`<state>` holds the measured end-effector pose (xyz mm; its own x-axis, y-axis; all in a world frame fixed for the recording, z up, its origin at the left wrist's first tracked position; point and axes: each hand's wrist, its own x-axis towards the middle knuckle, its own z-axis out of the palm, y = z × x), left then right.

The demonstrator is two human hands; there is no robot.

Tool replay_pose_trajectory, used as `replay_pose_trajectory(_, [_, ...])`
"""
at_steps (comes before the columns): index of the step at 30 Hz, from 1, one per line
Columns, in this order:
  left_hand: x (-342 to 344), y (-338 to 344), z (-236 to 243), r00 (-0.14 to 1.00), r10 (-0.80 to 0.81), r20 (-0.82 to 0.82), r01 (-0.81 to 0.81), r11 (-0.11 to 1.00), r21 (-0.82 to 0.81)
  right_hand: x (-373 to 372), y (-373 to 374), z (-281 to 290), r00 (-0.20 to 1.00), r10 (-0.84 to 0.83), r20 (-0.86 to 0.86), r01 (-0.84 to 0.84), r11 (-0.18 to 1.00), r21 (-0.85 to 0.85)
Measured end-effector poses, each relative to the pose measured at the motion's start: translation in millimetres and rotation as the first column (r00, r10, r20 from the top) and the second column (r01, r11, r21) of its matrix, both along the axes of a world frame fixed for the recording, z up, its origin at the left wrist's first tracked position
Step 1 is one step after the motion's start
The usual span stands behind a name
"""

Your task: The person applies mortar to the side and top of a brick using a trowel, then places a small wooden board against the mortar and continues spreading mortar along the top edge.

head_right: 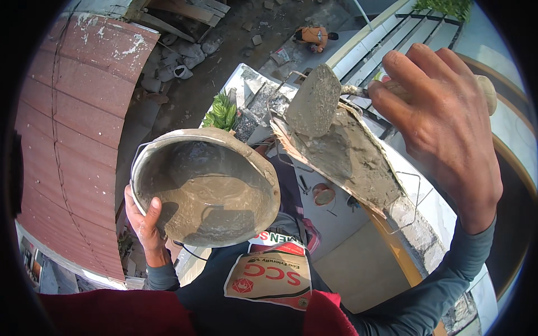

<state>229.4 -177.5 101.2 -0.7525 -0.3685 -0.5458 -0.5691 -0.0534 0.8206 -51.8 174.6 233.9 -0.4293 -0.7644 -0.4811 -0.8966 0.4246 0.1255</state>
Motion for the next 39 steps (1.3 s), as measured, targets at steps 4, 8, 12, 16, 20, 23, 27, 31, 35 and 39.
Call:
replay_pose_trajectory(4, [-0.4, -2.9, -2.9, 1.000, 0.006, -0.005, -0.005, 1.000, 0.017, 5.7, 8.6, -16.8, 0.999, 0.021, 0.028, -0.021, 1.000, -0.020])
replay_pose_trajectory(8, [0.0, -2.2, -0.5, 1.000, 0.020, 0.007, -0.020, 1.000, 0.003, -2.1, 8.1, -7.4, 0.997, 0.019, 0.080, -0.015, 0.999, -0.041])
replay_pose_trajectory(12, [-7.9, -1.9, 0.4, 1.000, -0.001, 0.006, 0.001, 1.000, 0.017, -2.2, -2.3, 8.1, 0.998, 0.057, 0.018, -0.055, 0.994, -0.090])
replay_pose_trajectory(16, [2.5, -2.9, -5.2, 0.998, -0.037, -0.050, 0.034, 0.997, -0.070, -5.2, -19.6, -6.7, 0.988, 0.154, 0.023, -0.153, 0.988, -0.032])
replay_pose_trajectory(20, [1.2, -2.8, -5.2, 0.999, -0.036, -0.041, 0.033, 0.997, -0.065, -3.6, -26.6, -8.8, 0.984, 0.179, 0.019, -0.177, 0.981, -0.077])
replay_pose_trajectory(23, [2.7, -5.2, -6.7, 0.997, -0.049, -0.056, 0.046, 0.997, -0.055, -4.4, -30.9, -4.9, 0.982, 0.190, -0.005, -0.190, 0.977, -0.099])
replay_pose_trajectory(27, [0.3, -3.2, -2.5, 1.000, -0.025, -0.017, 0.025, 1.000, -0.007, 3.8, -41.9, -10.3, 0.982, 0.185, -0.022, -0.187, 0.979, -0.077])
replay_pose_trajectory(31, [5.1, -7.0, -8.8, 0.998, -0.045, -0.048, 0.043, 0.998, -0.043, 0.4, -53.8, -9.6, 0.960, 0.258, -0.110, -0.273, 0.949, -0.157])
replay_pose_trajectory(35, [3.5, -4.2, -6.5, 0.998, -0.036, -0.056, 0.034, 0.999, -0.036, 6.8, -55.3, -14.4, 0.965, 0.248, -0.087, -0.256, 0.962, -0.092])
replay_pose_trajectory(39, [1.3, -4.7, -6.7, 0.996, -0.068, -0.059, 0.065, 0.997, -0.052, 11.9, -55.8, -14.5, 0.967, 0.243, -0.079, -0.251, 0.959, -0.132])
